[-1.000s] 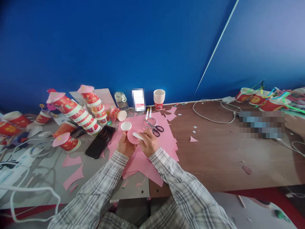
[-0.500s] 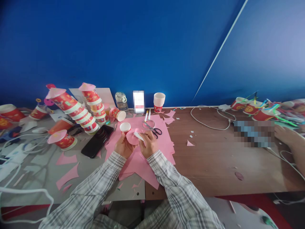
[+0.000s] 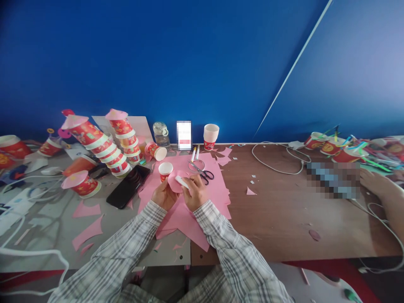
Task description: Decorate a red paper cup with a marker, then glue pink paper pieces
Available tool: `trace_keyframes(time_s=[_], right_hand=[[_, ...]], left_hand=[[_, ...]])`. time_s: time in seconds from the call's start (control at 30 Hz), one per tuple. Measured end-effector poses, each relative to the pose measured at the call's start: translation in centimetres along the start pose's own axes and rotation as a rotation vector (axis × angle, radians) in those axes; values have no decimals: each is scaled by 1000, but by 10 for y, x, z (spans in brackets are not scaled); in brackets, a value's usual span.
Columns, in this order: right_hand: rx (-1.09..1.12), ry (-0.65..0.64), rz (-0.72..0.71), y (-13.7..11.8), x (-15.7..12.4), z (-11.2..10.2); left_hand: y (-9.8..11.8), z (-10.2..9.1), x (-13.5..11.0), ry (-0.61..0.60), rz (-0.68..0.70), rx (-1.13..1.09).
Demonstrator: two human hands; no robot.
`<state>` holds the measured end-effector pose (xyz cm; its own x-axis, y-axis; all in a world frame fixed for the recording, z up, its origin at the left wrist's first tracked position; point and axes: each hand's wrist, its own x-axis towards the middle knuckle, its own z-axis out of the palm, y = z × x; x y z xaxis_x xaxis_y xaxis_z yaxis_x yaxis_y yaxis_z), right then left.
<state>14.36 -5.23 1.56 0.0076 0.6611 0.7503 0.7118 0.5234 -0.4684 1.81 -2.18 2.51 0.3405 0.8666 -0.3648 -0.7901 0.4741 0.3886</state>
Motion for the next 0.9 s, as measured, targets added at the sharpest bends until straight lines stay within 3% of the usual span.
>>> trace_keyframes(time_s=[0.1,0.43,0.9], right_hand=[[5,-18,-25,-3,-1,1],[-7,50,-6,-2,2,-2],[-9,1,-2,-2,-1,-2]], left_hand=[[1,1,-1,52,21,-23],[1,2,-1,27,42,-36],[2,0,0,-79,11,25]])
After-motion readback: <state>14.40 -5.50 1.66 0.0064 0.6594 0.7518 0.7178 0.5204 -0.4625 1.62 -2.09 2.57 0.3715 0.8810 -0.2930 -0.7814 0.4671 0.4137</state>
